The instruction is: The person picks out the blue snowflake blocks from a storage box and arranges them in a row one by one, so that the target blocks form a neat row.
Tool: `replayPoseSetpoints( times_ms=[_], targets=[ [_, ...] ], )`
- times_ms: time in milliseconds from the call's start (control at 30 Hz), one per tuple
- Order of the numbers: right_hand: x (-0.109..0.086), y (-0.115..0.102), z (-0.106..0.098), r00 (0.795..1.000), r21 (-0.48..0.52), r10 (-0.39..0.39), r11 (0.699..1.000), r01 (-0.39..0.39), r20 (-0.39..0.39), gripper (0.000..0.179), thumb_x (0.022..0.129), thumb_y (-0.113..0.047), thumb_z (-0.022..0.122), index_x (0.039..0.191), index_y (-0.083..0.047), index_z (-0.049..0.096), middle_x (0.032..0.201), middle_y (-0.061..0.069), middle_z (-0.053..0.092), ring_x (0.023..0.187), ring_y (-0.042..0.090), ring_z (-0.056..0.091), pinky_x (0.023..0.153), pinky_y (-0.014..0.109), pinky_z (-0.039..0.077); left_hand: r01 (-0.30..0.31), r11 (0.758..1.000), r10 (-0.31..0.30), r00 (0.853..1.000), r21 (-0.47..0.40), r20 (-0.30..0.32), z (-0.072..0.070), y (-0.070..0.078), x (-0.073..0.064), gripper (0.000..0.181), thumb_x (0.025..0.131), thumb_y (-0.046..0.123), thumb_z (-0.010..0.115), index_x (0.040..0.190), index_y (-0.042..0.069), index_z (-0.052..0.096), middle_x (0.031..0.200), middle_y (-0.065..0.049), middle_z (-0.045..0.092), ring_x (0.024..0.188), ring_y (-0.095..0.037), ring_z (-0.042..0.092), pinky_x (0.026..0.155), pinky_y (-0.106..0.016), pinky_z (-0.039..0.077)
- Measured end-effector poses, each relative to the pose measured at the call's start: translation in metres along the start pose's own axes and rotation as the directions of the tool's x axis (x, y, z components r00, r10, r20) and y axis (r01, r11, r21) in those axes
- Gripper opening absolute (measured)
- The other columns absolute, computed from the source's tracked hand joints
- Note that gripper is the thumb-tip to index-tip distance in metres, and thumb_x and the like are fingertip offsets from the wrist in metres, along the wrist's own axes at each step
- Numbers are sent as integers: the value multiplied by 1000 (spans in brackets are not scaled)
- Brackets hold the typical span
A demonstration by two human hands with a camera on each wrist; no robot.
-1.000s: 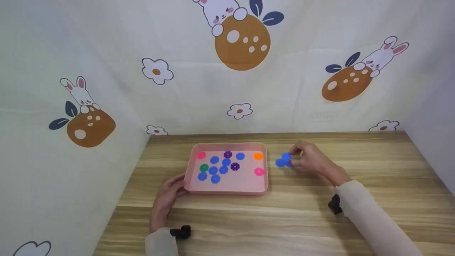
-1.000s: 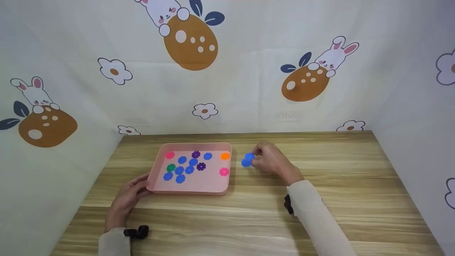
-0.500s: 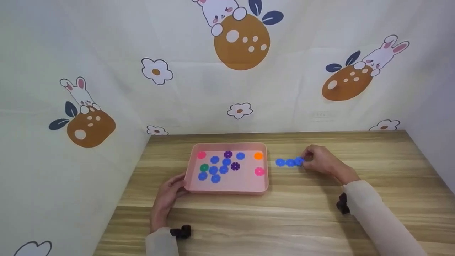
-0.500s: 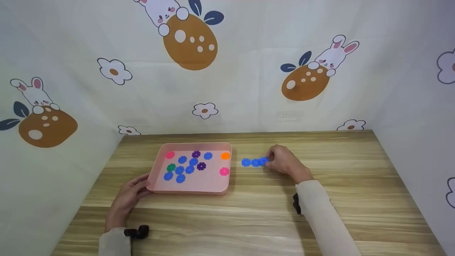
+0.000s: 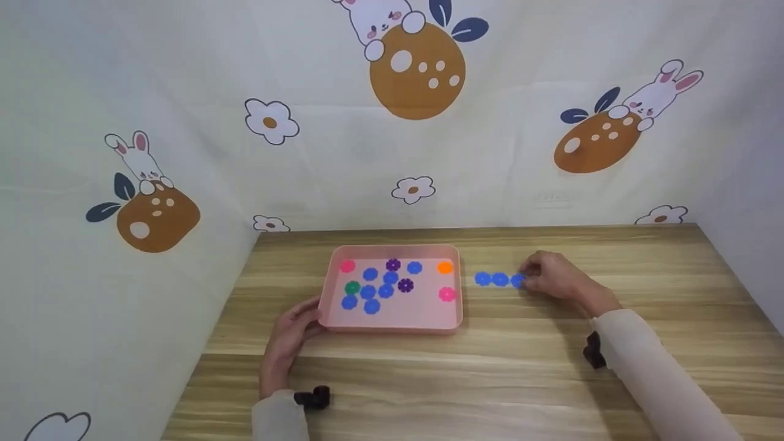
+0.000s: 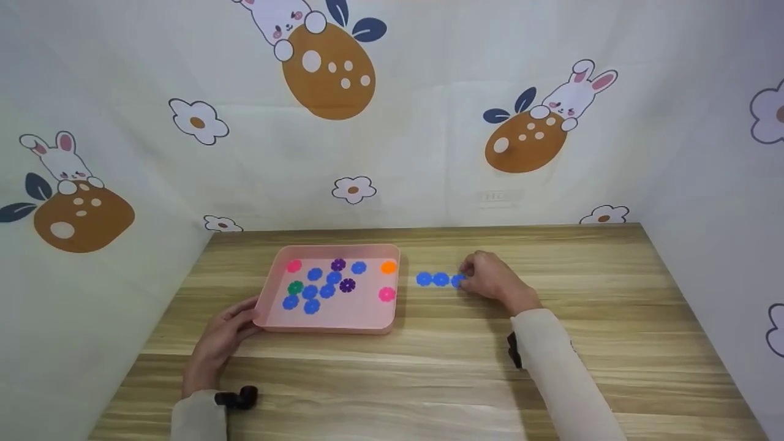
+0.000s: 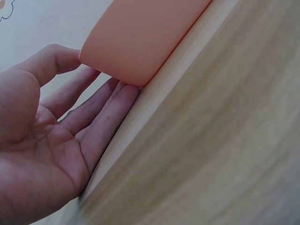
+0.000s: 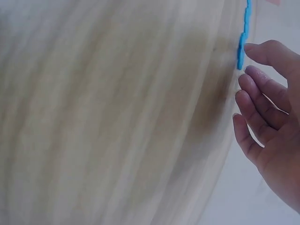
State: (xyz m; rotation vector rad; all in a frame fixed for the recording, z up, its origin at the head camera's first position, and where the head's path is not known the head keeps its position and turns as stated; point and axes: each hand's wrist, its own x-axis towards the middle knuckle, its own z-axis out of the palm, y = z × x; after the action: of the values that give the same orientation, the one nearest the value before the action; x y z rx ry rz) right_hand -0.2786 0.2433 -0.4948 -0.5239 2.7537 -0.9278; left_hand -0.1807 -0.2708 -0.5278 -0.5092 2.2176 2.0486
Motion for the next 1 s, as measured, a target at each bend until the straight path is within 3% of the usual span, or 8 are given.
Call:
replayPoseSetpoints(
  times_ms=[233, 567, 733, 1000],
  targets=[
    [13, -39, -6, 998, 6, -29, 1000, 29, 63, 40, 91, -17, 70, 124, 4, 65, 122, 21, 69, 116, 37, 63, 101, 53, 53, -2, 1000, 2, 1000, -8, 6, -1, 0, 0, 41, 99, 16, 62, 139, 10, 59, 144, -19, 57, 116, -25, 68, 97, -36, 59],
    [44, -102, 5, 993, 54, -36, 998, 30, 114, 42, 91, -26, 71, 129, -8, 67, 125, 13, 68, 117, 31, 59, 106, 51, 51, -41, 999, 41, 999, -10, 2, 0, -2, 1, 39, 99, 15, 61, 136, 7, 60, 140, -19, 60, 111, -24, 70, 94, -35, 60],
    [60, -117, 19, 993, 122, -82, 990, 71, 87, 39, 92, -23, 72, 127, -5, 68, 124, 14, 68, 113, 30, 60, 98, 45, 55, -78, 997, 78, 997, -12, -6, 1, -3, 2, 38, 98, 11, 61, 135, 1, 61, 135, -24, 62, 105, -24, 71, 89, -35, 62],
    [83, -131, 49, 998, 206, -50, 978, 41, 39, 39, 90, -17, 75, 125, -3, 68, 121, 14, 70, 109, 28, 63, 94, 39, 59, -46, 999, 46, 999, -20, -4, 1, -3, 2, 38, 98, 11, 60, 136, 4, 60, 137, -22, 61, 108, -25, 71, 91, -36, 61]
  ],
)
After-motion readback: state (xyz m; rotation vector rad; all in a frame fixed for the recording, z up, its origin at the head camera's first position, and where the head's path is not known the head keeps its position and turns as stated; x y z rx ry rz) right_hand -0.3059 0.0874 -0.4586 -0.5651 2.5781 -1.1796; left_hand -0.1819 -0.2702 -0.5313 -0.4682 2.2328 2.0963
